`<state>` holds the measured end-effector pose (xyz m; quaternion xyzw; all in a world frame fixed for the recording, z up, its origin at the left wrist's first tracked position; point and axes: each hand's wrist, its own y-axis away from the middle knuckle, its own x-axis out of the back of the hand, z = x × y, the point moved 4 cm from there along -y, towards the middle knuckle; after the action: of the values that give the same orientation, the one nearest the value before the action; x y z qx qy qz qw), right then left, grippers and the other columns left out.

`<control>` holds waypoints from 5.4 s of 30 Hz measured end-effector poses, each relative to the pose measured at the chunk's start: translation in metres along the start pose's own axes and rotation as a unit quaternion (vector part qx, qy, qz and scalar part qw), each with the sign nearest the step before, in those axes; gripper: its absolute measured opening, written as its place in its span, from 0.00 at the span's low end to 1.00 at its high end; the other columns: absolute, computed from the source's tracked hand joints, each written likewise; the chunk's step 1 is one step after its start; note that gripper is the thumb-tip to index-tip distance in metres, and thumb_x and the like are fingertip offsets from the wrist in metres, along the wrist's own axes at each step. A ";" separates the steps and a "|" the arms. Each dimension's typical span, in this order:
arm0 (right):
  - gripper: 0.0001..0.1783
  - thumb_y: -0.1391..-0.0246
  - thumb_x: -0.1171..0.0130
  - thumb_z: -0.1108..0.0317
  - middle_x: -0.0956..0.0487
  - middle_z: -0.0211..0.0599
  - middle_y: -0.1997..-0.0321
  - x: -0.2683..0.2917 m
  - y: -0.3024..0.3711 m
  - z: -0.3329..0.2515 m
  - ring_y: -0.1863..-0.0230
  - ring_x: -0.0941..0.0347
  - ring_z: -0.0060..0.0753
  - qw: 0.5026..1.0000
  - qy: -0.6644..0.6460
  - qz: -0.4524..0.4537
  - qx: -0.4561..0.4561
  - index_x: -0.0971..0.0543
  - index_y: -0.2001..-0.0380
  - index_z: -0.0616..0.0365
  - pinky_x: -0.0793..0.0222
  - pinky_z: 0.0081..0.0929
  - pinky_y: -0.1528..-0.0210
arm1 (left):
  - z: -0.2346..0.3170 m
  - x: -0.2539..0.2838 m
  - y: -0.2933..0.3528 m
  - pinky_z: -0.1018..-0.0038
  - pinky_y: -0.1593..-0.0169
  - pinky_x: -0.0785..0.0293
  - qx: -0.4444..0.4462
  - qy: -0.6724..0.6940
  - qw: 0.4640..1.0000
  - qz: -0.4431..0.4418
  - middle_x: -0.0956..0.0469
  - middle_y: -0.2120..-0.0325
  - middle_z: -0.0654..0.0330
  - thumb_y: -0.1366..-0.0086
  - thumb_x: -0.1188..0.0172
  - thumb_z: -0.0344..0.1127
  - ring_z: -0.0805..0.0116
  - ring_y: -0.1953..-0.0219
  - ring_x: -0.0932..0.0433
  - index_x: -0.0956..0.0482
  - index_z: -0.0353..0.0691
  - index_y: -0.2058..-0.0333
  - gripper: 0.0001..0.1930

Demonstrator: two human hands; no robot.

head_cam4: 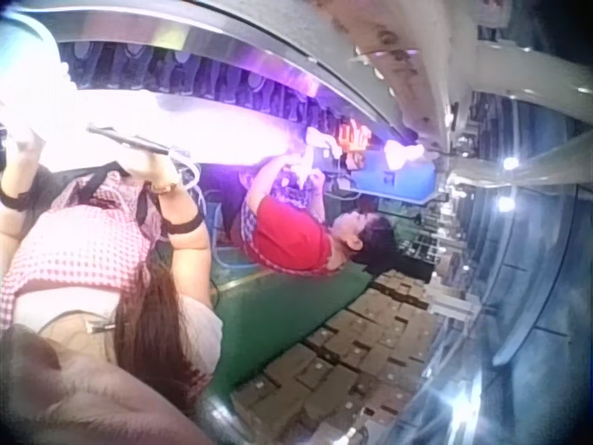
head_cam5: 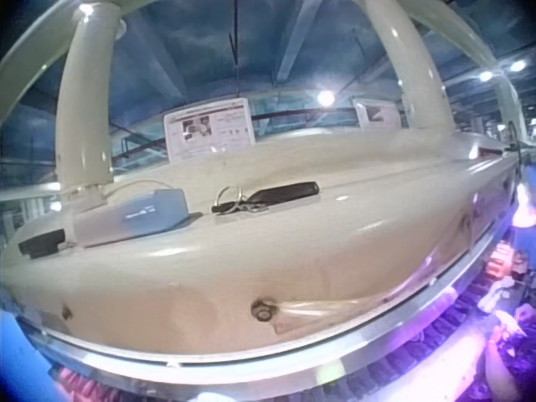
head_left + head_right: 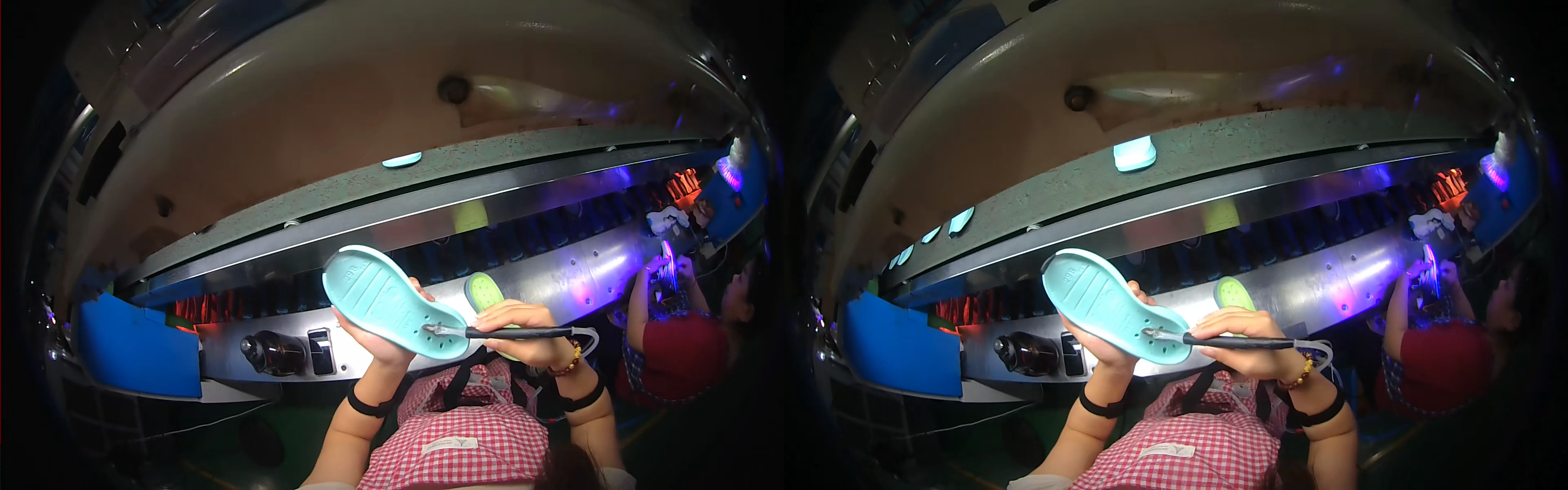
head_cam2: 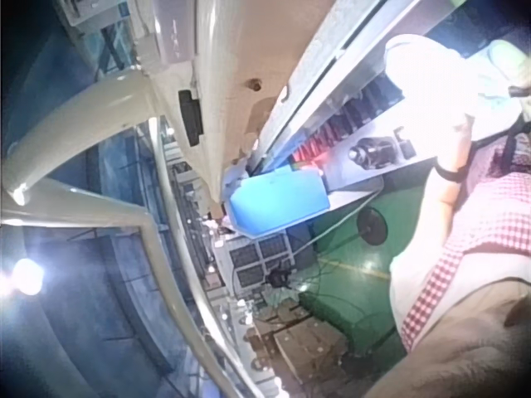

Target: The recorder is applying an adhesive or treatment to the bottom of shoe soles using a specialized brush-like applicator tool as they come down a conveyor belt.

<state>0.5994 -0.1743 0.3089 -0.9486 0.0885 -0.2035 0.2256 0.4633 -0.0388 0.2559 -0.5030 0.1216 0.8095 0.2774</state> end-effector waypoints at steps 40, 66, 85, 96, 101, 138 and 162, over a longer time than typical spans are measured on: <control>0.14 0.57 0.40 0.79 0.22 0.42 0.62 -0.006 -0.004 -0.024 0.58 0.24 0.37 0.961 -0.043 -0.272 -0.028 0.22 0.63 0.60 0.29 0.27 0.57 | -0.004 -0.014 0.017 0.73 0.50 0.32 0.456 -0.178 0.851 -0.193 0.31 0.52 0.52 0.38 0.51 0.39 0.68 0.53 0.29 0.41 0.30 0.45 0.26; 0.12 0.57 0.40 0.78 0.22 0.44 0.60 0.005 0.012 -0.006 0.57 0.25 0.38 0.984 -0.038 -0.172 -0.007 0.22 0.65 0.59 0.30 0.28 0.54 | 0.023 0.013 0.001 0.73 0.54 0.31 0.405 -0.262 0.858 -0.175 0.26 0.58 0.52 0.43 0.48 0.44 0.66 0.59 0.26 0.32 0.28 0.52 0.26; 0.12 0.61 0.37 0.77 0.21 0.43 0.65 -0.010 0.023 0.029 0.63 0.24 0.30 0.979 -0.100 0.041 -0.171 0.21 0.68 0.64 0.29 0.23 0.60 | -0.054 0.042 0.013 0.55 0.46 0.37 0.334 0.070 0.940 -0.021 0.34 0.52 0.44 0.50 0.81 0.77 0.50 0.49 0.33 0.42 0.35 0.45 0.51; 0.08 0.63 0.39 0.71 0.22 0.40 0.73 -0.056 0.031 0.006 0.69 0.25 0.37 0.987 0.106 -0.124 -0.007 0.23 0.74 0.58 0.29 0.29 0.64 | -0.050 0.087 0.039 0.54 0.51 0.33 0.278 0.020 0.951 0.132 0.29 0.58 0.48 0.50 0.79 0.77 0.52 0.57 0.28 0.37 0.39 0.49 0.48; 0.10 0.59 0.39 0.76 0.21 0.40 0.69 -0.036 0.019 0.021 0.68 0.25 0.26 0.980 -0.078 -0.001 -0.181 0.21 0.69 0.63 0.30 0.20 0.64 | -0.065 0.075 0.051 0.58 0.48 0.35 0.308 0.094 0.946 0.038 0.29 0.58 0.49 0.50 0.83 0.77 0.53 0.54 0.30 0.37 0.37 0.49 0.50; 0.09 0.57 0.43 0.80 0.22 0.42 0.64 -0.082 0.065 -0.012 0.63 0.26 0.27 0.947 -0.215 0.086 -0.224 0.22 0.67 0.67 0.31 0.20 0.57 | -0.036 0.054 0.093 0.61 0.53 0.30 0.222 0.083 0.971 -0.016 0.27 0.64 0.49 0.46 0.82 0.74 0.55 0.60 0.27 0.35 0.35 0.53 0.47; 0.14 0.58 0.42 0.83 0.36 0.55 0.44 -0.020 0.219 0.127 0.40 0.41 0.39 0.786 -0.369 0.474 -0.148 0.23 0.63 0.64 0.45 0.29 0.41 | -0.221 0.018 0.020 0.63 0.44 0.43 0.350 -0.216 0.911 0.022 0.35 0.50 0.57 0.49 0.78 0.77 0.60 0.49 0.37 0.40 0.40 0.45 0.49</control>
<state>0.6186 -0.3128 0.0972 -0.8117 0.4664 0.3098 0.1662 0.6111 -0.1547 0.1356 -0.1843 0.3450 0.8098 0.4373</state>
